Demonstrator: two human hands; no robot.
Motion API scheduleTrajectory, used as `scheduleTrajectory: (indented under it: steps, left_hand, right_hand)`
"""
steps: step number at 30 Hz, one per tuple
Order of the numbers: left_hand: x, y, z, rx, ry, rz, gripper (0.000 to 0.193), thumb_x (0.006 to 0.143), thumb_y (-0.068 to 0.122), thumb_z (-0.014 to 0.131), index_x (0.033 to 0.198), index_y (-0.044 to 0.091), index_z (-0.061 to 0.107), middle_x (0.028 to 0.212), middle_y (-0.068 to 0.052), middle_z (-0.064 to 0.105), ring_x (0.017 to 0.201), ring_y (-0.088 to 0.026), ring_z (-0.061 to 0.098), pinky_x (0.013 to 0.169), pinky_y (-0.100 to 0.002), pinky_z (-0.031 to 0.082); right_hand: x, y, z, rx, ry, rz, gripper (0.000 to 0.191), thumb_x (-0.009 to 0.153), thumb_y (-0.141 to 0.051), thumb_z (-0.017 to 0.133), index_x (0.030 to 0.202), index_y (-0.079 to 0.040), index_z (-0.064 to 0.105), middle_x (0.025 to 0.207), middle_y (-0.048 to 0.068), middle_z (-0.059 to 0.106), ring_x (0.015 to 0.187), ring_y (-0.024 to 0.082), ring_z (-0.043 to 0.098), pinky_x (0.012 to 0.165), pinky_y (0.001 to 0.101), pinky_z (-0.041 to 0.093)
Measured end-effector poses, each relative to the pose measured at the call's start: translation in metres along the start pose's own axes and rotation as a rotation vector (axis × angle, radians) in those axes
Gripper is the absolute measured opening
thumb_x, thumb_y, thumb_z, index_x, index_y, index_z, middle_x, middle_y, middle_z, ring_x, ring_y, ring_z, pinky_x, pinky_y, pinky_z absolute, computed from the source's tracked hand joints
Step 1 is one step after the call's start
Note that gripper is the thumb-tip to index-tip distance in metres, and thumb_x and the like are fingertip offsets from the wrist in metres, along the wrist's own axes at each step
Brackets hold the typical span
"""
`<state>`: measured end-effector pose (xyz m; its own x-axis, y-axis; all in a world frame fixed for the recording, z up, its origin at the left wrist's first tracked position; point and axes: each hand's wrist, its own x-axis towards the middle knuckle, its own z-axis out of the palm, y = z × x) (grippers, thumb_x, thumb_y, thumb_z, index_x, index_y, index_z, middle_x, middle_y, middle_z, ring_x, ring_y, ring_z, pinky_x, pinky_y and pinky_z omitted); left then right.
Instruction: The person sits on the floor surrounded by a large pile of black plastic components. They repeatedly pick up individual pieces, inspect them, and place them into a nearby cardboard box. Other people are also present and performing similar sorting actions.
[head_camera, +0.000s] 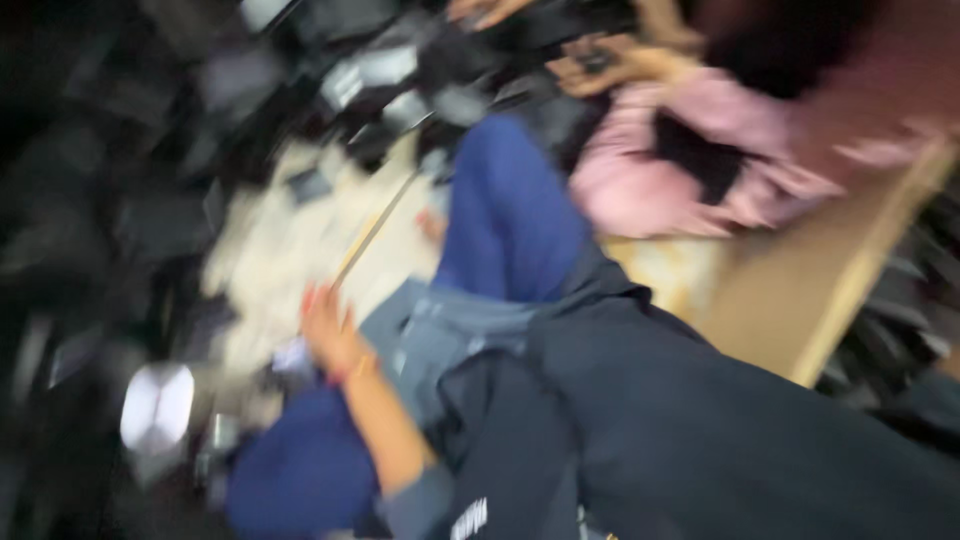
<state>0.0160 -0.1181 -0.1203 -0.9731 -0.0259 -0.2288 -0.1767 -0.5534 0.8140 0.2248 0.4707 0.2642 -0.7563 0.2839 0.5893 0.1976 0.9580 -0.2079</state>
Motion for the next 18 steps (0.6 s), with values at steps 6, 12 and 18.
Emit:
scheduleTrajectory:
  steps: [6,12,18]
  left_hand:
    - [-0.015,-0.001,0.039,-0.146,0.512,0.471,0.043,0.111,0.029,0.049,0.147,0.005,0.049,0.126,-0.018,0.067,0.107,-0.023,0.067,0.084,-0.035,0.054]
    - [-0.081,0.059,0.061,0.140,0.947,0.942,0.063,0.117,0.050,0.036,0.126,-0.005,0.064,0.092,-0.014,0.074,0.078,-0.018,0.070,0.071,-0.026,0.056]
    - [-0.100,0.079,0.052,-0.115,1.030,0.897,0.071,0.108,0.060,0.030,0.120,-0.004,0.060,0.085,-0.013,0.068,0.067,-0.016,0.062,0.065,-0.026,0.052]
  right_hand:
    - [0.035,-0.156,0.193,0.114,-0.397,-0.530,0.029,0.094,0.001,0.074,0.122,-0.004,0.073,0.103,0.010,0.075,0.091,0.023,0.073,0.076,0.0324,0.053]
    - [0.031,-0.314,0.301,0.819,-0.453,-0.919,0.026,0.095,0.004,0.073,0.119,-0.006,0.076,0.101,0.009,0.076,0.088,0.022,0.074,0.072,0.0310,0.053]
    - [-0.102,-0.483,0.420,0.973,-0.877,-1.110,0.030,0.079,-0.004,0.068,0.107,-0.010,0.078,0.106,0.009,0.074,0.101,0.030,0.068,0.087,0.0372,0.055]
